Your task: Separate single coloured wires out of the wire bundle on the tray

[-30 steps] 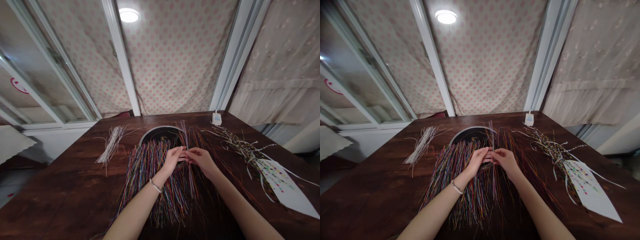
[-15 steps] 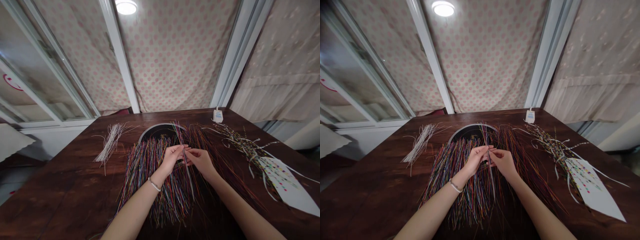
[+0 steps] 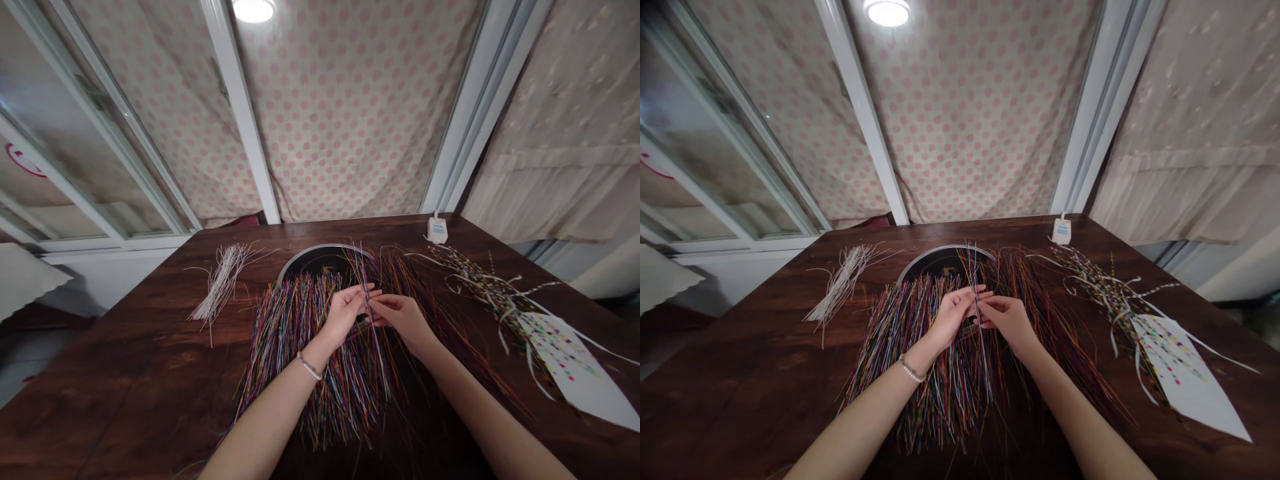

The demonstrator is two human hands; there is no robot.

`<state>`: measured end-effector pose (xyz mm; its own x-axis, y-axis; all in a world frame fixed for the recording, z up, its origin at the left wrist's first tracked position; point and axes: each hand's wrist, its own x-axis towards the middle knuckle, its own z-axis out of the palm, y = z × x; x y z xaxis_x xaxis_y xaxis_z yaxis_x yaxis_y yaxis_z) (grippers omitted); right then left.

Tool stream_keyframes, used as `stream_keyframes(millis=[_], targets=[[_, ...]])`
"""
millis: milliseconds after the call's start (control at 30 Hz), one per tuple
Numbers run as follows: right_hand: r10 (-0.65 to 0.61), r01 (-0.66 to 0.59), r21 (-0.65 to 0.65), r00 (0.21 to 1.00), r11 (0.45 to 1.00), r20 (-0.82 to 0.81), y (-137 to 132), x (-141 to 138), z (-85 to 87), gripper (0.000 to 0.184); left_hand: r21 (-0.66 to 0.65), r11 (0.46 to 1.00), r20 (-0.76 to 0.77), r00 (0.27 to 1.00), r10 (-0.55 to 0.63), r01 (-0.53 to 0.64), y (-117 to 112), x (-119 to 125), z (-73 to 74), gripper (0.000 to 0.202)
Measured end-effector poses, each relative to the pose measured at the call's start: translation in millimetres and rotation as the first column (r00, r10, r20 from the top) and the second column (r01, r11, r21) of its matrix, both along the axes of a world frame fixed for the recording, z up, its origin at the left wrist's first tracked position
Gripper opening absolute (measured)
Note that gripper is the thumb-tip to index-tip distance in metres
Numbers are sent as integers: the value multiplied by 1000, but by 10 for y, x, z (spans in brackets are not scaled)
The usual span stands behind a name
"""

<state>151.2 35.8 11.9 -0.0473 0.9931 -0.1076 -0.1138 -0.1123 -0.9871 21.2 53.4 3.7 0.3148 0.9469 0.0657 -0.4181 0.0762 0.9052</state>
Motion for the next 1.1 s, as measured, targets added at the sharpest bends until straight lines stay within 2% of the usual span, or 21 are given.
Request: stream_keyframes(millis=[367,900,1100], targets=[[-27,22,68,997,997,69,16,1,-32,19,37,999,-53,999,7,-5,8,26,-34,42],[-25,16,87,994,996,104,51,28,-88,25,16,1000,-24,1000,-13,13,41,16,-133,57],[-23,13,88,993,996,115,68,37,-118,26,17,999,2,999,-32,32,41,12,-149,57]])
